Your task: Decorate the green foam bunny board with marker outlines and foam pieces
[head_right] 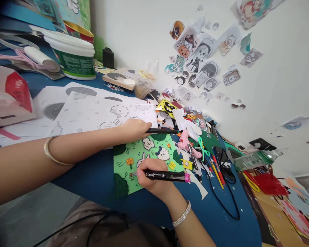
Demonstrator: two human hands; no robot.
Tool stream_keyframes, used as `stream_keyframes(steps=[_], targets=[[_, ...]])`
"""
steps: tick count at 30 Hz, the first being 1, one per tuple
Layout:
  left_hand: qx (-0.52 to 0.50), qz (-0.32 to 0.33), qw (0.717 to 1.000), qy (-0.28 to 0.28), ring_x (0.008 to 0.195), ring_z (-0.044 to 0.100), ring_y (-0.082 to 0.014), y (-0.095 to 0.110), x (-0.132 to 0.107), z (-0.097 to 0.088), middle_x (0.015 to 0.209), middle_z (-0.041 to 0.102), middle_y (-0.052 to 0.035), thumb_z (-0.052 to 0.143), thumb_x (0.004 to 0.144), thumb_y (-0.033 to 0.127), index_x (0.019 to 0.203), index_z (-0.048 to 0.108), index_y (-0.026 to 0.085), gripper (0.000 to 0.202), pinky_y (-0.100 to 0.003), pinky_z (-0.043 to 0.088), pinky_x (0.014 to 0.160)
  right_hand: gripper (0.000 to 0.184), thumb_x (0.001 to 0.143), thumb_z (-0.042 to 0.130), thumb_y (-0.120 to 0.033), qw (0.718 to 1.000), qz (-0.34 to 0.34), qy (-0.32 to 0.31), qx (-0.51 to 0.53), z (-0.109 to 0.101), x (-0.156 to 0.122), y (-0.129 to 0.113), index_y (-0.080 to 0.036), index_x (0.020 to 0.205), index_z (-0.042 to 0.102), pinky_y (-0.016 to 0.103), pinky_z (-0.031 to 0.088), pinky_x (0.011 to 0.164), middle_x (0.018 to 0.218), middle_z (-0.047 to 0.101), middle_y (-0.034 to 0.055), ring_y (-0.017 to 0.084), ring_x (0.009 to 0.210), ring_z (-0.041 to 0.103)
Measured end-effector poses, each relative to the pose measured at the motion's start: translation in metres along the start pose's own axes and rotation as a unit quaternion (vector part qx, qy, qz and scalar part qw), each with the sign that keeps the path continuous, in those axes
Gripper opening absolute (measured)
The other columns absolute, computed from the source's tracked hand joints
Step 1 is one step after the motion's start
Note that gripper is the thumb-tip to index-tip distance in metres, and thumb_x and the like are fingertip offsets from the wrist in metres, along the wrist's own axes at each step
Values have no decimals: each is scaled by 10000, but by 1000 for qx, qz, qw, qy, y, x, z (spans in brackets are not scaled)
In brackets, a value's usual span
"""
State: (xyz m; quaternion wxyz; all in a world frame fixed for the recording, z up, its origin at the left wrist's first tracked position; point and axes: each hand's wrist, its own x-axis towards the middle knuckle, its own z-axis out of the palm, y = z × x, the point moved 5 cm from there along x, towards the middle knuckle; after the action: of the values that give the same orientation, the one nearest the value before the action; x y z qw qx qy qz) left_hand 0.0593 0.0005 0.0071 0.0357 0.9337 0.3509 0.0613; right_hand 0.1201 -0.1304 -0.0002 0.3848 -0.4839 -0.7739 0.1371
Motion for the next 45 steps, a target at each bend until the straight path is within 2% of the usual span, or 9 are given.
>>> stream_keyframes(steps=[9,14,23,33,39,45], targets=[[7,9,1000,-1,783,622,-262,1,-2,-1,873,656,-133,387,895,331,1030,544,130,288,-307,416,569,209,708,458,-175,1000,-9,-6,-2,0,-1,0,-215,506,427,226,458,466,487,558,-10,125,464,554],[11,9,1000,-3,788,623,-258,3,-3,-3,871,656,-126,393,894,323,1032,541,131,279,-300,419,575,187,712,467,-169,999,-32,3,27,0,0,-4,-214,531,471,225,469,462,487,573,-4,130,464,566],[10,8,1000,-6,798,623,-269,3,-3,-4,878,653,-133,396,897,313,1037,547,125,279,-310,424,580,176,711,482,-159,998,-58,2,14,1,1,-8,-213,545,506,215,472,466,473,565,-12,123,453,563],[10,7,1000,-6,770,627,-258,3,-3,-4,847,654,-124,400,896,319,1022,545,130,269,-292,402,542,200,711,458,-179,1000,-27,2,9,1,0,-4,-216,515,477,222,475,460,481,571,-1,129,459,563],[7,6,1000,-6,756,625,-254,3,-4,-4,834,654,-121,399,895,313,1015,548,131,264,-290,397,542,178,693,459,-165,999,-31,-12,2,1,0,-5,-210,523,492,218,472,462,486,583,-2,125,452,560],[2,7,1000,-12,776,618,-259,4,-4,-5,864,651,-134,390,898,316,1036,542,126,280,-299,396,556,196,706,455,-187,1000,5,-21,17,1,-1,0,-214,513,446,241,480,475,488,571,-2,136,467,564]])
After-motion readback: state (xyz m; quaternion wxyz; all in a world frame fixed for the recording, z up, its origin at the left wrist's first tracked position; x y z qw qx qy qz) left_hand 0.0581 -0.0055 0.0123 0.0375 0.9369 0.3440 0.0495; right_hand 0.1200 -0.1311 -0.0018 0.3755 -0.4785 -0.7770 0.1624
